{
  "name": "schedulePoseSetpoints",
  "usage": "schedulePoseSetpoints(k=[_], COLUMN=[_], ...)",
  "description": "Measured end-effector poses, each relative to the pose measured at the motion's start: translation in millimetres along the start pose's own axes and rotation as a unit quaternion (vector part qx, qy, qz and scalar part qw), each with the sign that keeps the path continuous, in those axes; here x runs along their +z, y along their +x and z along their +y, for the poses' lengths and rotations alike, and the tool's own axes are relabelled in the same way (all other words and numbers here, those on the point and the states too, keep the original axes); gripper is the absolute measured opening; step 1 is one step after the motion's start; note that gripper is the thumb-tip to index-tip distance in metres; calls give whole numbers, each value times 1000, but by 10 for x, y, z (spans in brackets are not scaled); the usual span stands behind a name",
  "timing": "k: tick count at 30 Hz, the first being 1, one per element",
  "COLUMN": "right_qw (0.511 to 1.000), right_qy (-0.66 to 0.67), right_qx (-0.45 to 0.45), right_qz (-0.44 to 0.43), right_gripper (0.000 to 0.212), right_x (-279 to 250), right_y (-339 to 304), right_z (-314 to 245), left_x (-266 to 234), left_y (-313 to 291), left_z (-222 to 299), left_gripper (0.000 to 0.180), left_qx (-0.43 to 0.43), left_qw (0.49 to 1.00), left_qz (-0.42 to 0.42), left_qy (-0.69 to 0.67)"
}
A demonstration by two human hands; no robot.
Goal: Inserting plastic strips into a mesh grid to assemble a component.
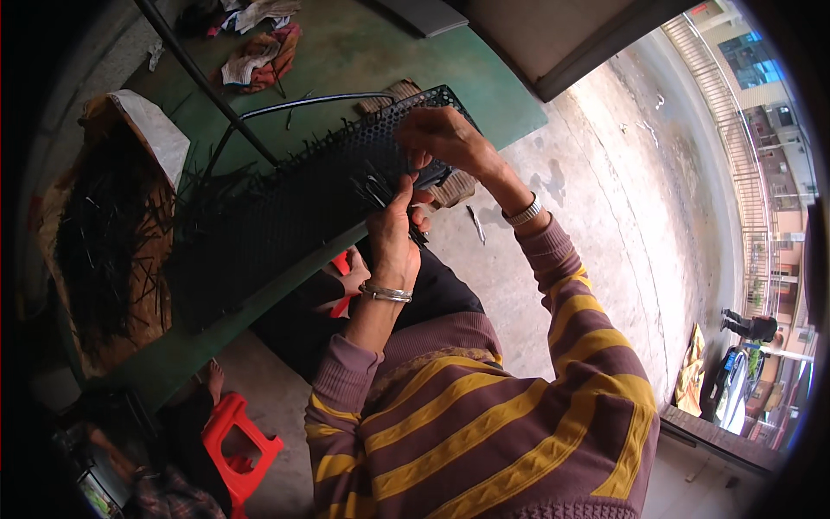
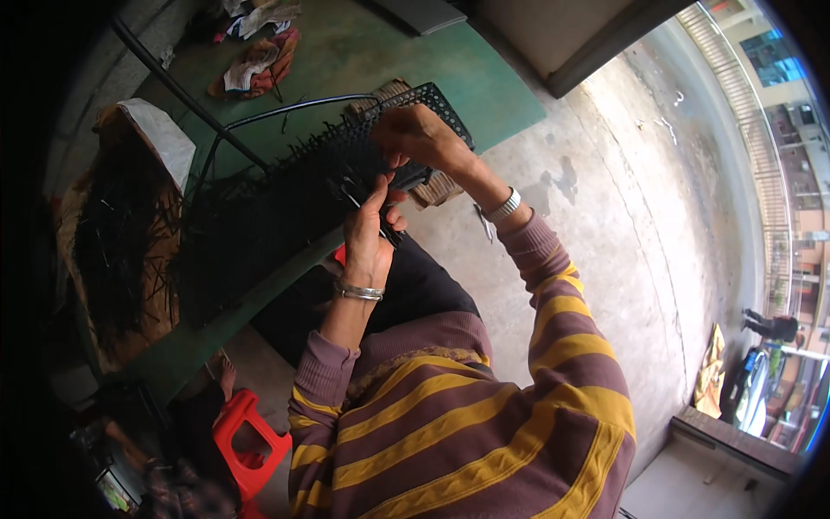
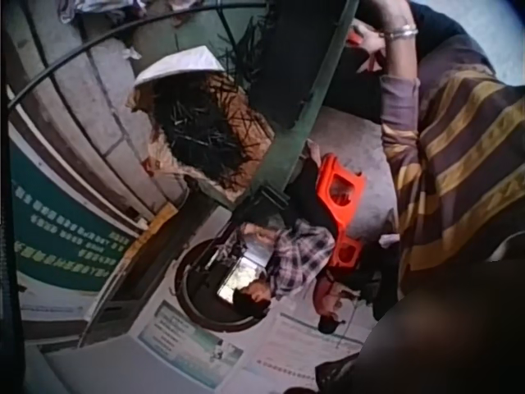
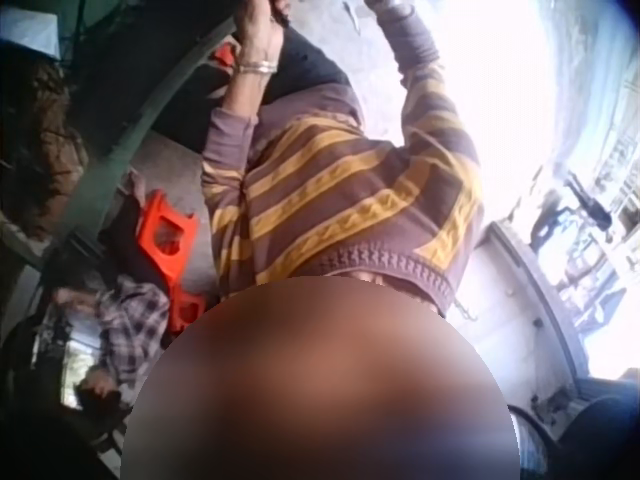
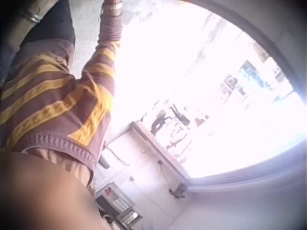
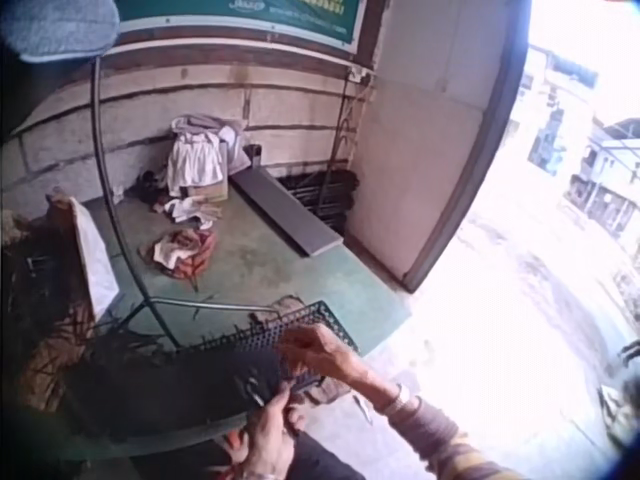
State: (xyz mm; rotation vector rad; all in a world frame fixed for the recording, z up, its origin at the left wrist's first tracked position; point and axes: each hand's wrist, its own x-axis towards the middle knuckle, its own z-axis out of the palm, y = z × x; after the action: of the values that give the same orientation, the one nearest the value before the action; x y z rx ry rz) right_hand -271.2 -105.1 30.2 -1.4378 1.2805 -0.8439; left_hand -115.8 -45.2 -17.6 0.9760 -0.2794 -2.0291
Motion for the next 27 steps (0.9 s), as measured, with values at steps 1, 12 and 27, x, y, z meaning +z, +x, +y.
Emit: schedulePoseSetpoints(k=[1,12,27], right_qw=[1000,936,914], right_qy=[0,-37,-157], right_qx=[-13,-201,-225], right_qz=[-4,285,298], right_gripper=[18,9,5], right_x=[-14,-23,59], right_y=[-1,343,487], right_z=[26,80,299], left_x=[8,69,-17], left_y=[-10,-143,-156], left_z=[1,-32,-76], left_gripper=[25,22,18], left_qx=[7,-42,-46], left_qw=[1000,999,998], left_qz=[-9,-5,-13], left_qy=[7,17,-32])
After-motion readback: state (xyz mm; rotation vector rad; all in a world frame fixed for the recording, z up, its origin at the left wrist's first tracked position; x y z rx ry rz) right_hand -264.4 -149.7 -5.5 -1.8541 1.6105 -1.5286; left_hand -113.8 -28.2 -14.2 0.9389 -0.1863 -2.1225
